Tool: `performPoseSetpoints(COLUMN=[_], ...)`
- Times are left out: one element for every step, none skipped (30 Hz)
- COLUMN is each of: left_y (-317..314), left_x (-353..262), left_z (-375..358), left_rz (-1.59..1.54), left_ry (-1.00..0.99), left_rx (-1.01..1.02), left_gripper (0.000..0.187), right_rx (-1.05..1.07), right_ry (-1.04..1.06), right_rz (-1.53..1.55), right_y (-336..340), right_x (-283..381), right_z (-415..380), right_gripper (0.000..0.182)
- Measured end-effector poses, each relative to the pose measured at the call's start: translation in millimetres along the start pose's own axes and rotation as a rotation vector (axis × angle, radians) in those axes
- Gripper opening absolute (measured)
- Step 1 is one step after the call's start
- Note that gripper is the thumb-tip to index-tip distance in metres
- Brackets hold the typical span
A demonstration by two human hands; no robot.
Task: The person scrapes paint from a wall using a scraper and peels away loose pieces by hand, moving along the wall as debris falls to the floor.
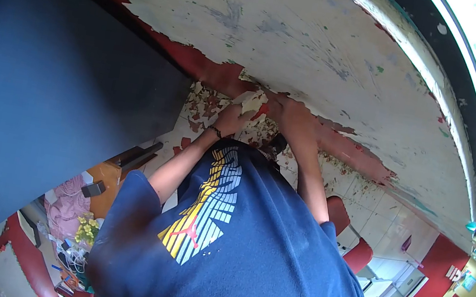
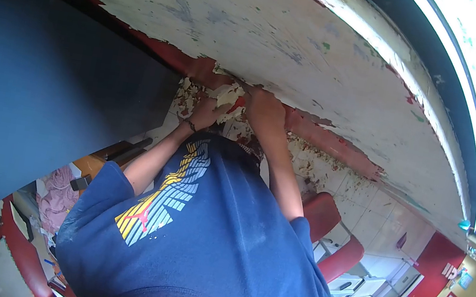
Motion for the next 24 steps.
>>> performPoseSetpoints(left_y=[3,2,-1,-5,-9,-10,-12,-15,-15,-9,4,16,29,44,61,72,75,74,84,90,86,83,81,78], left_x=[-8,-4,7,21,38,52,65,78,88,94,86,89,85,69,54,51,66,73,39,11,3,-4,-9,-9], left_z=[-1,3,3,1,0,1,0,-1,-2,-3,-5,-11,-20,-25,-29,-33,-30,-27,-26,-26,-19,-7,5,15], left_rz=[0.055,0.057,0.082,0.105,0.106,0.043,-0.019,-0.017,-0.023,-0.026,-0.021,-0.038,-0.055,-0.050,0.038,0.127,0.526,0.533,0.553,0.564,0.572,0.290,0.009,0.017], left_ry=[0.033,0.030,0.041,0.056,0.064,-0.008,-0.080,-0.078,-0.129,-0.181,-0.181,0.055,0.291,0.292,0.411,0.528,0.399,0.396,0.164,-0.071,-0.073,-0.143,-0.211,-0.216], left_rx=[0.027,0.020,0.034,0.053,0.048,0.003,-0.036,-0.027,-0.084,-0.147,-0.152,-0.064,0.027,0.025,0.025,0.026,-0.122,-0.115,-0.299,-0.481,-0.477,-0.452,-0.420,-0.417], left_gripper=[0.051,0.051,0.049,0.048,0.048,0.045,0.043,0.043,0.041,0.038,0.038,0.038,0.038,0.038,0.039,0.041,0.043,0.043,0.043,0.043,0.043,0.043,0.043,0.043], right_rx=[0.041,0.036,-0.044,-0.120,-0.115,-0.084,-0.052,-0.049,-0.006,0.035,0.033,-0.068,-0.170,-0.171,-0.075,0.022,0.019,0.002,-0.014,-0.015,-0.012,-0.012,-0.017,-0.004], right_ry=[0.025,0.032,0.040,0.045,0.052,0.021,-0.017,-0.026,-0.014,0.004,0.010,0.044,0.073,0.075,-0.024,-0.126,-0.133,-0.116,-0.098,-0.103,-0.072,-0.040,-0.041,-0.038], right_rz=[-0.040,-0.041,-0.029,-0.014,-0.010,0.080,0.172,0.176,0.151,0.126,0.129,0.205,0.282,0.287,0.241,0.195,0.201,0.268,0.336,0.343,0.398,0.452,0.462,0.515], right_y=[-4,-4,-2,-1,5,14,18,3,-22,-37,-36,-30,-24,-20,-19,-18,-13,-8,-5,-7,-10,-12,-11,-8], right_x=[2,1,1,3,7,10,10,3,-7,-12,-13,-15,-19,-24,-34,-44,-49,-52,-56,-61,-64,-64,-60,-53], right_z=[4,2,-5,-9,-9,-6,-5,1,11,17,15,6,-4,-12,-18,-24,-30,-35,-39,-42,-43,-43,-43,-42], right_gripper=[0.031,0.031,0.030,0.030,0.030,0.029,0.028,0.028,0.028,0.027,0.027,0.028,0.028,0.028,0.029,0.031,0.031,0.033,0.035,0.035,0.037,0.039,0.039,0.038])
Point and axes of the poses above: each hand's wrist, its own z-axis towards the middle knuckle, its own y-axis out of the back of the hand, x = y × z, the point moved 4 cm from there along z, towards the middle knuckle, and after that the axes turned 7 degrees about -z, right-handed, at the moved point
